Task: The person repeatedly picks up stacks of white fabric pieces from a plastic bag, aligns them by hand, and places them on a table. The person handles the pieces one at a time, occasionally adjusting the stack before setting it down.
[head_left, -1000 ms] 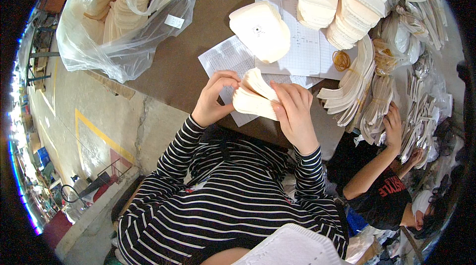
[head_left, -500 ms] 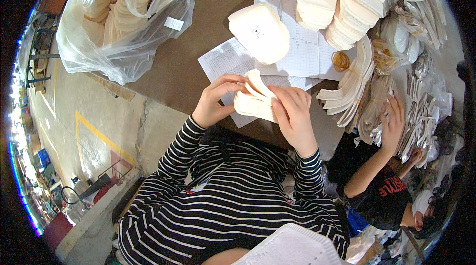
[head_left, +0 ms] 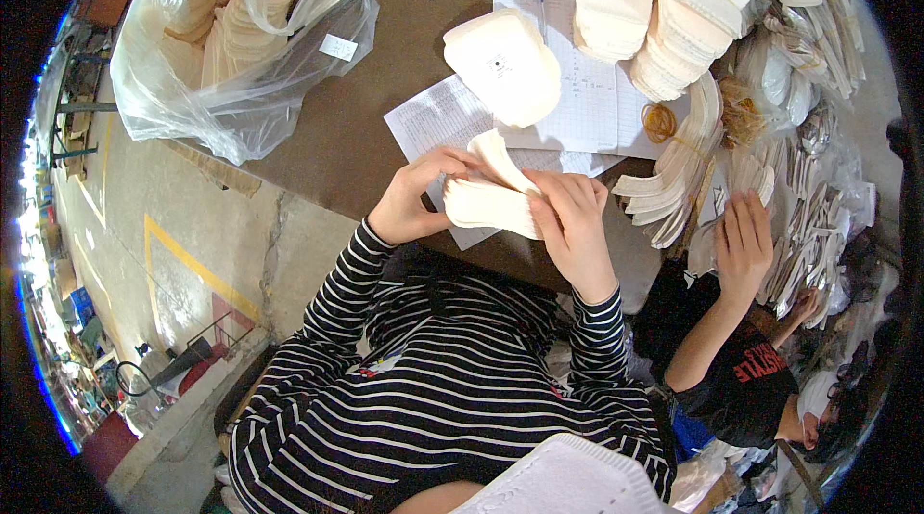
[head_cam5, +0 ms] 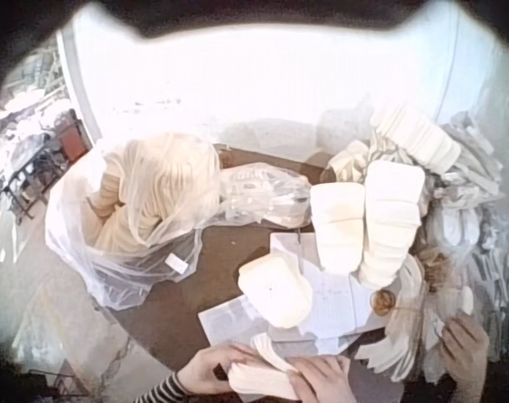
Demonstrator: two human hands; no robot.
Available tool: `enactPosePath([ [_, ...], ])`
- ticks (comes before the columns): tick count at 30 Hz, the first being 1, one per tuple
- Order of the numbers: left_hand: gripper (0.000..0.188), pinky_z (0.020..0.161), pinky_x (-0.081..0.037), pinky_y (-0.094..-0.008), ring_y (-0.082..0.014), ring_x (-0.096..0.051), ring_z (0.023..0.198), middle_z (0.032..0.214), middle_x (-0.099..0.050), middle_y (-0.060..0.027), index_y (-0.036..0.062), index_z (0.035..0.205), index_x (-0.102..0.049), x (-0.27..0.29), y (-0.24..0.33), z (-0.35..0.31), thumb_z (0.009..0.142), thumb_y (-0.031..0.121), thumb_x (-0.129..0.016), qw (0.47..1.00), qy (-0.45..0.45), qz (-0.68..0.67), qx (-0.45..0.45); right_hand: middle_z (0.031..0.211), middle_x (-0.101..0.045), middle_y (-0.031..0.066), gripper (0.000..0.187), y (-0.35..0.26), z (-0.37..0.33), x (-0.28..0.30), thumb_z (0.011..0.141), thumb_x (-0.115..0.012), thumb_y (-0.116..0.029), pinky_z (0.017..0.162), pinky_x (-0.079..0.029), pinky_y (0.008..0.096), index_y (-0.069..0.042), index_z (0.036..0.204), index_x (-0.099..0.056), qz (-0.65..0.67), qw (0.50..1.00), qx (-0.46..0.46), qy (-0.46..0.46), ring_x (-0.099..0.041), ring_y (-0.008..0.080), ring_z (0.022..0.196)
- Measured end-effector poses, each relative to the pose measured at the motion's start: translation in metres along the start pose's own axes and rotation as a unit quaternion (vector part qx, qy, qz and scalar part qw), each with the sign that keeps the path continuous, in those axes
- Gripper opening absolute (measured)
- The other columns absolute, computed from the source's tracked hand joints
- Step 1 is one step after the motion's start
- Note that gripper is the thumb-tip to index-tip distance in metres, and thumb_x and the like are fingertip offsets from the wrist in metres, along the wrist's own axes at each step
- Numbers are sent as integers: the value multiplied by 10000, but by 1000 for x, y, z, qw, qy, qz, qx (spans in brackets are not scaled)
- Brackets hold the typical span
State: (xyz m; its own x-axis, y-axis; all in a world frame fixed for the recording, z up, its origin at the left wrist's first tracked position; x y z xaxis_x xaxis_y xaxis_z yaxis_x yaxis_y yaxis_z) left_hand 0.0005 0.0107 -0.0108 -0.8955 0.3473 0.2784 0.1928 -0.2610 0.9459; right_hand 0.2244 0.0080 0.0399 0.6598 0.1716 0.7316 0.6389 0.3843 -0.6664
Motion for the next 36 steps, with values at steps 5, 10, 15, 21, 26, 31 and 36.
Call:
enactPosePath([
  [5,446,1005,-471,-387,-284,-617,1171,1217,-650,-146,58,1110,-565,-5,-18,-11,749,34,-825,998,36,-41,29,1120,-673,67,271,1,1,0,959,-594,-179,962,-326,419,-70,1201,-648,5,1000,-2,-4,-572,236,1054],
  [10,448,1020,-466,-382,-277,-625,1172,1205,-671,-142,31,1141,-620,-1,-12,-11,743,43,-825,999,51,-11,14,1093,-673,63,267,-1,3,1,956,-595,-173,951,-326,419,-75,1198,-649,1,1000,3,2,-572,233,1038],
  [15,364,1013,-478,-376,-264,-632,1167,1191,-685,-124,28,1058,-722,3,2,-7,711,48,-828,997,49,52,39,1086,-672,63,272,-1,2,1,954,-597,-175,951,-320,417,-76,1202,-648,-1,1000,0,5,-572,232,1032],
  [21,360,993,-500,-361,-245,-656,1090,1142,-682,-91,48,1074,-734,-3,5,-6,721,13,-799,987,122,97,-28,1069,-676,60,299,-3,2,1,946,-623,-216,952,-313,425,-72,1207,-645,-7,1000,4,1,-574,228,1022],
  [26,407,1007,-487,-378,-245,-633,1118,1173,-653,-90,47,1114,-722,-5,6,-5,717,-15,-792,989,110,93,-33,1118,-644,59,393,-4,2,2,930,-648,-273,950,-312,439,-126,1294,-618,-19,1000,11,-13,-570,229,1035],
  [31,437,974,-481,-368,-245,-603,1122,1207,-611,-101,28,1133,-697,-11,0,-5,710,-1,-804,993,92,62,-41,1196,-595,59,457,-7,3,0,918,-655,-293,950,-310,448,-205,1362,-586,-36,998,52,-22,-559,231,1064],
  [36,457,986,-454,-364,-252,-574,1149,1185,-605,-104,56,1150,-660,-5,-11,-12,717,1,-794,994,97,-44,-8,1193,-601,60,460,-6,3,-1,927,-645,-280,952,-312,446,-189,1372,-573,-26,998,45,-33,-557,230,1083],
])
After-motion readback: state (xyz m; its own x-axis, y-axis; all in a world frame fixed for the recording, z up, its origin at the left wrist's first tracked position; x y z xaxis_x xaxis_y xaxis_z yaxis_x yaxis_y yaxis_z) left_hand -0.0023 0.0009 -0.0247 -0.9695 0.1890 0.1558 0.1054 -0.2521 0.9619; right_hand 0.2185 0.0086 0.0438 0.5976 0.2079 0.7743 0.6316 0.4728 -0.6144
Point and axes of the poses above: each hand's wrist, its own z-axis towards the middle knuckle, its own x-axis out of the back of the hand, y = z × x, the point moved 4 cm from there along z, towards the middle knuckle
